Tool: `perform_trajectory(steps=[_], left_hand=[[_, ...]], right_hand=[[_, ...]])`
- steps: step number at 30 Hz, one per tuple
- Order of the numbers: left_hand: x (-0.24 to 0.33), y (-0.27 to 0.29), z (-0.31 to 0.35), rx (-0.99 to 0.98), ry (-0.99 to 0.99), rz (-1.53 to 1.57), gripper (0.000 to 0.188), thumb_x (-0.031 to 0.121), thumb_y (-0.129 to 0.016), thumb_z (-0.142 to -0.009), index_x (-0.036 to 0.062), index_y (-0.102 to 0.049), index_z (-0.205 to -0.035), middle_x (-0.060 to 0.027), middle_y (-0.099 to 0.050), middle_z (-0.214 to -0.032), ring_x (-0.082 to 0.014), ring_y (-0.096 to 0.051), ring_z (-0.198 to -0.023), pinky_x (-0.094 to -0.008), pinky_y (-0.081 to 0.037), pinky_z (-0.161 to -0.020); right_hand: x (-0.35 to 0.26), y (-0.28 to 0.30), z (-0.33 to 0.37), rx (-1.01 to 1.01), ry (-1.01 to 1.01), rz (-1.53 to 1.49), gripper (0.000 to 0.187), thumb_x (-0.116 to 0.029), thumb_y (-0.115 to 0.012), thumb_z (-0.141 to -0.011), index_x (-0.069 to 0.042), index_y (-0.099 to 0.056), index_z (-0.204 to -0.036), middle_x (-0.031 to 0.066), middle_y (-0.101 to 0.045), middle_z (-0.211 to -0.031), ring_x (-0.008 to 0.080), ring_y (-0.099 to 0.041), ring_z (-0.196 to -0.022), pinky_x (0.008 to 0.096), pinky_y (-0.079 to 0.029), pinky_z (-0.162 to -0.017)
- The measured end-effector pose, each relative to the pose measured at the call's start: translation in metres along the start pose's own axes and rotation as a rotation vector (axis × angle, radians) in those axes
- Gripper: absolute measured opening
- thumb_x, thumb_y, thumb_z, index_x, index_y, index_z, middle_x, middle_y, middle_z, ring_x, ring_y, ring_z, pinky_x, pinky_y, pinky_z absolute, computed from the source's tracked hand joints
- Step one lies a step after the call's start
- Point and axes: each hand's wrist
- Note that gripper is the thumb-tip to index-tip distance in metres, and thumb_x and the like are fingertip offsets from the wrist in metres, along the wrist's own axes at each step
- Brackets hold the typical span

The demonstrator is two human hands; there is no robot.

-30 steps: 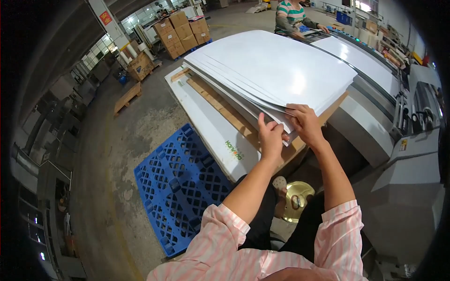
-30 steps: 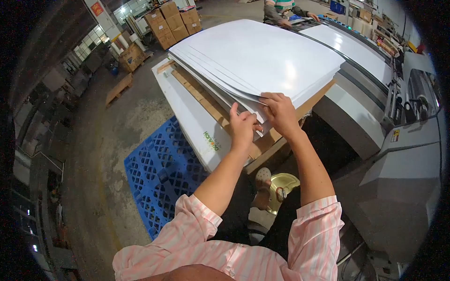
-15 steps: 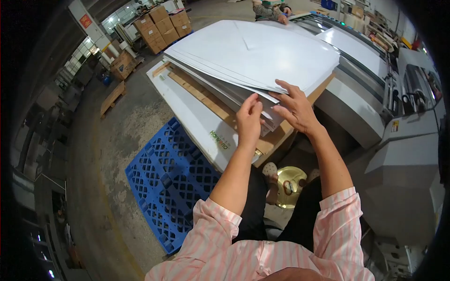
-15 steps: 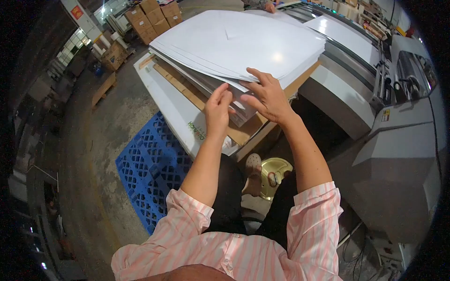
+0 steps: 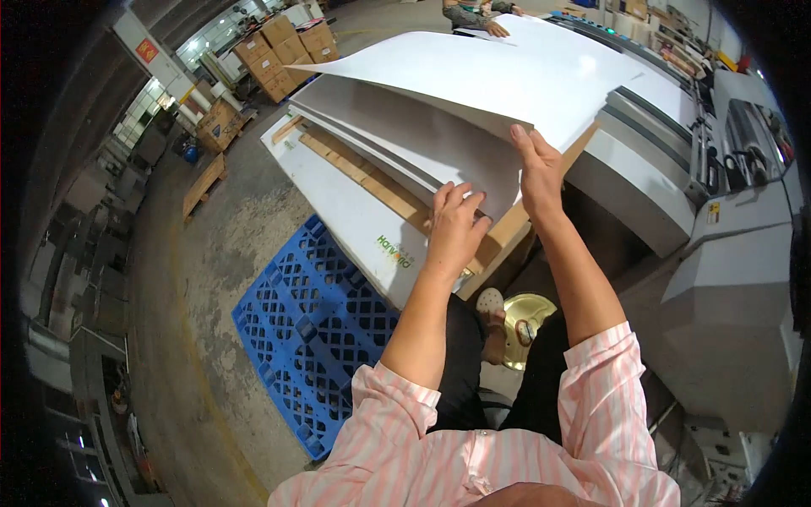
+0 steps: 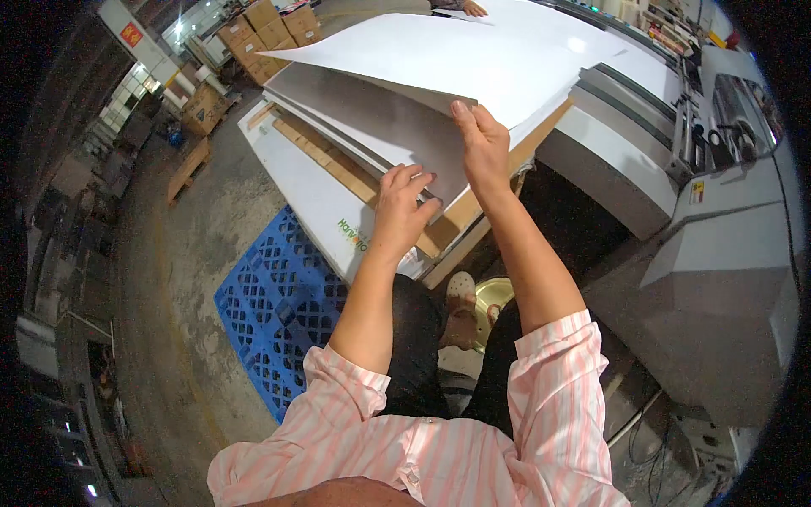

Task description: Flipping through a stack of large white sheets of paper or plastic on a work table for inspection or preparation.

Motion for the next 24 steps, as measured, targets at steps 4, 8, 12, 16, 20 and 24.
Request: perform_trajectory(steps=[4, 8, 12, 16, 20, 24], left_hand=[[0.002, -0.003, -0.002, 0.009, -0.001, -0.078, 0.034, 0.014, -0.065, -0.067, 0.0050, -0.062, -0.100, -0.0147, -0.053, -0.112, -0.0343, -0.039, -0.113, -0.0405, -0.035, -0.095], [0.002, -0.006, -0.002, 0.034, 0.005, -0.039, 0.034, 0.015, -0.065, -0.066, 0.0049, -0.063, -0.099, -0.0152, -0.054, -0.111, -0.0344, -0.041, -0.111, -0.0411, -0.036, -0.094], [0.001, -0.004, 0.001, 0.050, 0.020, -0.068, 0.032, 0.016, -0.066, -0.066, 0.0048, -0.064, -0.096, -0.0148, -0.054, -0.110, -0.0343, -0.043, -0.110, -0.0417, -0.037, -0.093], [0.005, -0.004, 0.000, 0.045, 0.025, -0.049, 0.031, 0.016, -0.065, -0.067, 0.0057, -0.065, -0.096, -0.0139, -0.055, -0.110, -0.0341, -0.042, -0.111, -0.0411, -0.037, -0.093], [0.007, -0.002, 0.000, 0.037, 0.051, -0.053, 0.030, 0.017, -0.064, -0.067, 0.0058, -0.066, -0.095, -0.0138, -0.055, -0.111, -0.0338, -0.042, -0.112, -0.0405, -0.036, -0.094], [0.009, -0.002, -0.001, 0.043, 0.064, -0.074, 0.030, 0.017, -0.064, -0.067, 0.0056, -0.066, -0.095, -0.0140, -0.055, -0.110, -0.0339, -0.043, -0.110, -0.0408, -0.037, -0.093]], right_hand=[[-0.014, 0.002, 0.014, -0.203, 0.419, 0.460, 0.023, -0.019, -0.057, -0.085, 0.003, -0.060, -0.080, 0.0066, -0.057, -0.070, 0.0106, -0.047, -0.062, 0.0274, -0.038, -0.054], [-0.006, 0.019, 0.013, -0.480, 0.138, 0.938, 0.018, -0.015, -0.058, -0.083, 0.002, -0.063, -0.084, 0.0105, -0.063, -0.089, 0.0233, -0.057, -0.072, 0.0310, -0.045, -0.064], [-0.007, 0.018, 0.016, -0.508, 0.429, 0.879, 0.016, -0.014, -0.058, -0.082, -0.001, -0.065, -0.087, 0.0099, -0.062, -0.101, 0.0281, -0.057, -0.088, 0.0358, -0.047, -0.072], [-0.003, 0.029, 0.009, -0.530, 0.442, 0.969, 0.015, -0.010, -0.056, -0.083, -0.002, -0.064, -0.093, 0.0072, -0.060, -0.107, 0.0245, -0.056, -0.090, 0.0321, -0.046, -0.073], [-0.001, 0.028, 0.009, -0.478, 0.684, 1.081, 0.016, -0.007, -0.059, -0.080, -0.004, -0.064, -0.095, 0.0069, -0.060, -0.108, 0.0251, -0.056, -0.090, 0.0319, -0.046, -0.073], [-0.012, 0.018, 0.015, -0.467, 0.736, 1.080, 0.027, -0.003, -0.061, -0.073, -0.007, -0.062, -0.099, 0.0051, -0.058, -0.109, 0.0250, -0.055, -0.093, 0.0349, -0.046, -0.076]])
Point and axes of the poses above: each hand's wrist, its own z-axis away from the middle knuckle, its own y-axis out of the back of the hand, x = y × z
